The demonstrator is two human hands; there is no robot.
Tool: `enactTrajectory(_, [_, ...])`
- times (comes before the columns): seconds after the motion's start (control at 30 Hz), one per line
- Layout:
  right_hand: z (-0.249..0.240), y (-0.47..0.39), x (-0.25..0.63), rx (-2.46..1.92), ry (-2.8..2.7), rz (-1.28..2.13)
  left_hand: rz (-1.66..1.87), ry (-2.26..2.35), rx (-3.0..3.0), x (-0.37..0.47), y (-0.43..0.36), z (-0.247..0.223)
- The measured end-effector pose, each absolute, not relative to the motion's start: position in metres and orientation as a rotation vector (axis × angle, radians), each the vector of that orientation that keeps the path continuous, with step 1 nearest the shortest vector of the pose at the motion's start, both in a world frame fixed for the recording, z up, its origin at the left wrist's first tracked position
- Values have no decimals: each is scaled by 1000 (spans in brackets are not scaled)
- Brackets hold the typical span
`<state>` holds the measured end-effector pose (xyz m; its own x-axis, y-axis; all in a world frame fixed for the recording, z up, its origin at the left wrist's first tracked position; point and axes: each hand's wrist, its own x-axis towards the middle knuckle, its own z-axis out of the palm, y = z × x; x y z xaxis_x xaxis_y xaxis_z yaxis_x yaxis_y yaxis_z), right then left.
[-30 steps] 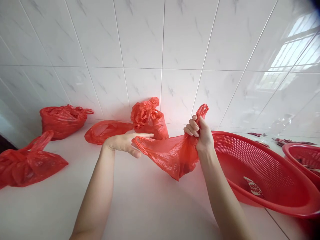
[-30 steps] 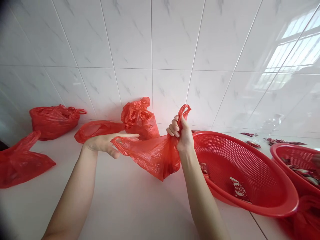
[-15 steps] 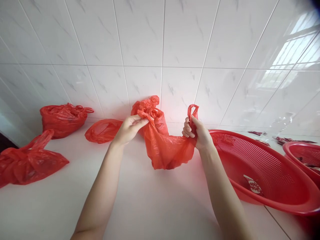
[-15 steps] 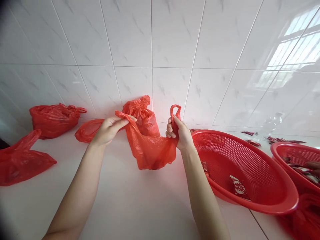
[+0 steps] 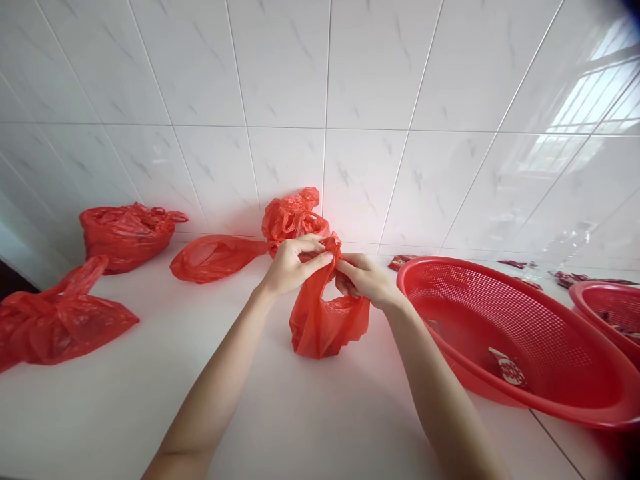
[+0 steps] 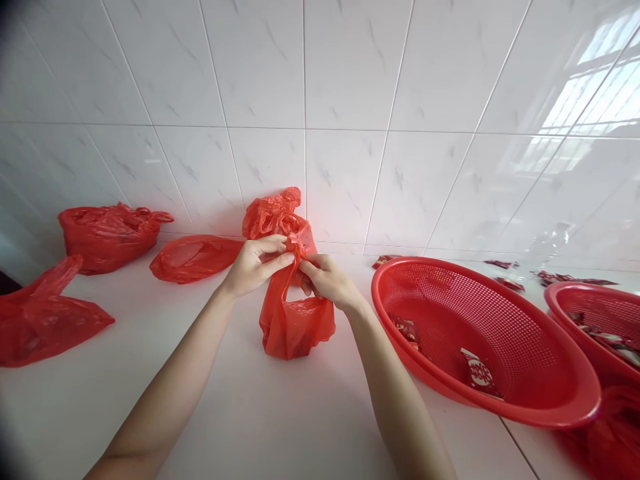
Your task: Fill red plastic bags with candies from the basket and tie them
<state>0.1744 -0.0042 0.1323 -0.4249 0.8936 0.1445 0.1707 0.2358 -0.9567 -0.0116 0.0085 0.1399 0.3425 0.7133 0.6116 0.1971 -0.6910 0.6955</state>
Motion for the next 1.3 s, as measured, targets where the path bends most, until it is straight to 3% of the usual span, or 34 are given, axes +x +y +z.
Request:
enactTrajectory(0.3, [140, -12, 181, -996, -1974, 955, 1543, 1028, 1933, -9, 10, 138])
enactTrajectory(0.47, [133, -9, 177, -1028, -2019, 506, 1412, 1104, 1903, -11, 10, 137])
enactTrajectory(0.6, [131, -8, 176, -909, -1983, 403, 1125, 1055, 1852, -16, 11, 138])
enactTrajectory(0.7, [131, -8, 176, -916, -2026, 388, 933, 1033, 1882, -18, 11, 140])
enactTrajectory(0.83, [133, -10, 175, -1019, -1997, 433, 943, 975, 1840, -19, 5, 146])
enactTrajectory(1.13, [136, -9, 184, -780, -1810, 1051, 899, 908, 1926, -22, -1, 152])
enactTrajectory(1.3, [136, -8, 186, -688, -1905, 980, 898, 868, 1782, -20, 6, 144])
